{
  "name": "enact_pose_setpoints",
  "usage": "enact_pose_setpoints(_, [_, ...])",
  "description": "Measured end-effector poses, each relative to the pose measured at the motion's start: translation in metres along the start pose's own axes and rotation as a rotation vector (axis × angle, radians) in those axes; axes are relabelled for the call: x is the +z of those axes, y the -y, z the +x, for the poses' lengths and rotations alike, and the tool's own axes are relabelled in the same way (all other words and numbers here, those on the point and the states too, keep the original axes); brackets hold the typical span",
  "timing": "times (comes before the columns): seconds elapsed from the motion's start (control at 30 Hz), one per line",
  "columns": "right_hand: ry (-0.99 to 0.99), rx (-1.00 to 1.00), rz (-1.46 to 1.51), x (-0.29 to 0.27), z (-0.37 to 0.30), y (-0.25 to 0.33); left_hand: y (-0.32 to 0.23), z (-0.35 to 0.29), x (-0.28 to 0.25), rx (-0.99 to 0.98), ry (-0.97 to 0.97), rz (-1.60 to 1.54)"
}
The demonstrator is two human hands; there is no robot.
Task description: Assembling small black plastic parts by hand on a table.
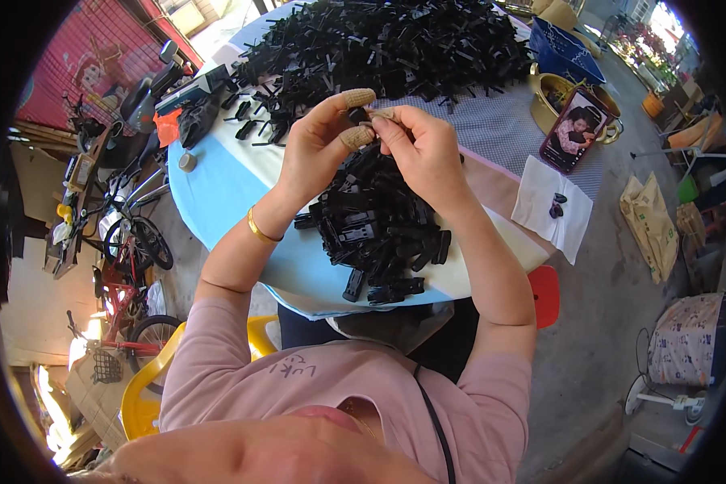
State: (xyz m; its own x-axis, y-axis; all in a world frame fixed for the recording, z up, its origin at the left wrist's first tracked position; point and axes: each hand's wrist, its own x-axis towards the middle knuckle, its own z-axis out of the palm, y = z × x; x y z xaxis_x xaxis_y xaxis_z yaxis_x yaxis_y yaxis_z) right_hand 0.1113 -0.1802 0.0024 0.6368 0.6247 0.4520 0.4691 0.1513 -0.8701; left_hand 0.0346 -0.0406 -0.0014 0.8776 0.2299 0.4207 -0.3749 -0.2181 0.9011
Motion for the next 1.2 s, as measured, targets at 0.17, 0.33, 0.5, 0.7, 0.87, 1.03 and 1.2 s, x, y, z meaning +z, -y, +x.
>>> enact_pose_setpoints(0.17, [-0.011,0.025,0.027,0.006,-0.002,-0.001,0.011,-0.003,0.004,0.103,-0.084,-0.089])
enact_pose_setpoints(0.33, [-0.022,0.052,0.040,0.005,-0.001,-0.005,0.007,-0.002,0.007,0.341,-0.151,0.248])
enact_pose_setpoints(0.5, [-0.081,0.011,0.013,0.000,0.004,0.000,0.001,0.000,0.009,0.258,-0.121,0.384])
enact_pose_setpoints(0.7, [-0.056,-0.176,-0.234,-0.004,0.003,-0.001,-0.012,-0.008,0.010,0.302,-0.055,0.667])
enact_pose_setpoints(0.87, [0.076,-0.057,0.188,-0.031,0.005,0.003,-0.028,0.001,-0.015,0.041,0.265,-0.186])
enact_pose_setpoints(1.03, [0.236,-0.067,0.327,-0.031,0.007,0.003,-0.007,0.010,-0.027,-0.086,0.488,-0.515])
enact_pose_setpoints(1.2, [0.302,-0.173,0.252,-0.033,0.010,-0.005,-0.004,0.008,-0.016,-0.335,0.479,-0.664])
